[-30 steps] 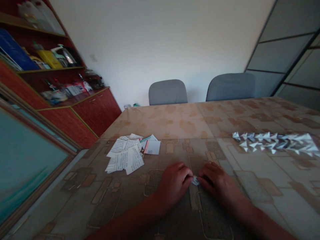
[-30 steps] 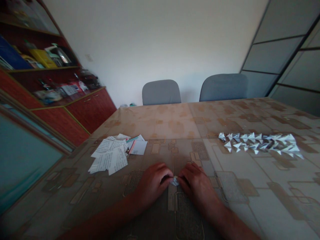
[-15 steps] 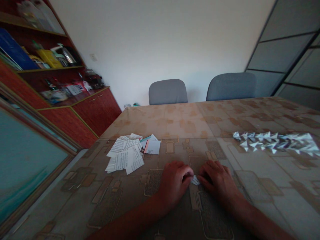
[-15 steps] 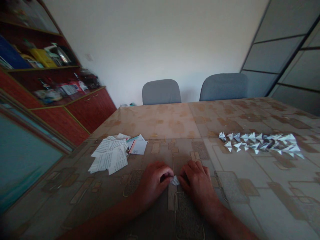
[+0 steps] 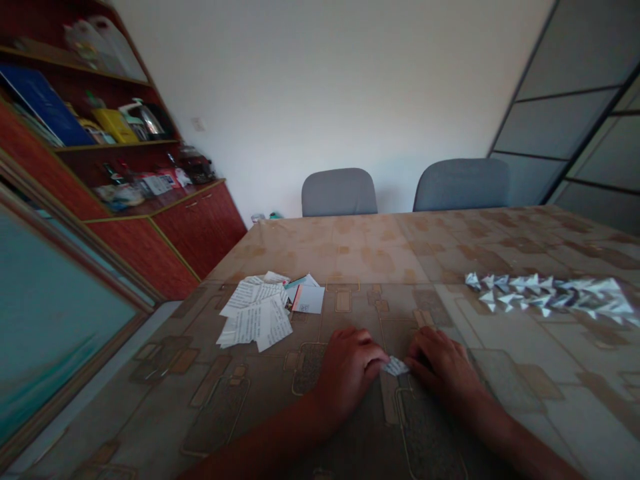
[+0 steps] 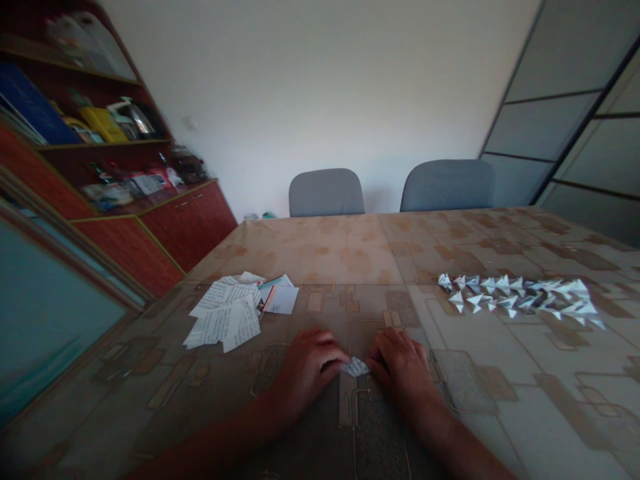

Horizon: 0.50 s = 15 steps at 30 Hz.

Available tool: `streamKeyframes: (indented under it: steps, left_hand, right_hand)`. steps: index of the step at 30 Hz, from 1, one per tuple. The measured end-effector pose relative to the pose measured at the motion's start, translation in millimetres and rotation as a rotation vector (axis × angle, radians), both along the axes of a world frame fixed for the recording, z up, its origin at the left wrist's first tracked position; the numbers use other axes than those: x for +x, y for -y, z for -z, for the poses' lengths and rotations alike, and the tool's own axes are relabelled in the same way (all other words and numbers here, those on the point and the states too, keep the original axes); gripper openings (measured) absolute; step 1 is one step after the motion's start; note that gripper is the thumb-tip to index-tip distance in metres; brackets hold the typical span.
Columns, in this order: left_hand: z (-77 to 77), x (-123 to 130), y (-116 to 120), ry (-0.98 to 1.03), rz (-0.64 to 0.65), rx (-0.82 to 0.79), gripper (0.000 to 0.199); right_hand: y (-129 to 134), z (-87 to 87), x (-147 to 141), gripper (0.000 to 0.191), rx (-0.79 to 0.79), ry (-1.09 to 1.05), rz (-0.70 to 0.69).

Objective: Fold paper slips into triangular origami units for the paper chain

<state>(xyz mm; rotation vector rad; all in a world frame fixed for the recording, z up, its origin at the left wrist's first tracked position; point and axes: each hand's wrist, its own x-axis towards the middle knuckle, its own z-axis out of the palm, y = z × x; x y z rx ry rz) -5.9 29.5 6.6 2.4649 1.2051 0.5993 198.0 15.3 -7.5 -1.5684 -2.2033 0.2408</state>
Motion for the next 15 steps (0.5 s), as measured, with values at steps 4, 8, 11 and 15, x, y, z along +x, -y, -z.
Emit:
streamKeyframes:
  steps: [4, 8, 11, 15]
  left_hand:
    - [1.6, 0.2, -1.2, 0.012, -0.013, -0.012, 0.004]
    - [3.1, -0.6, -1.1, 0.032, -0.014, -0.021, 0.006]
    - [1.7, -1.8, -0.1, 0.026, -0.006, -0.019, 0.008]
    - [-0.3, -3.8, 0.2, -0.008, 0.024, -0.011, 0.006]
  right_hand:
    - [1.6, -7.6, 2.4, 0.015, 0.005, -0.034, -0.094]
    - [7.6, -18.9, -0.3, 0.008, 0.061, -0.048, -0.276]
    - [10.1, -25.3, -3.0, 0.004, 0.081, 0.009, -0.332]
    - [8.2, -32.2, -1.8, 0.008, 0.076, 0.091, -0.360]
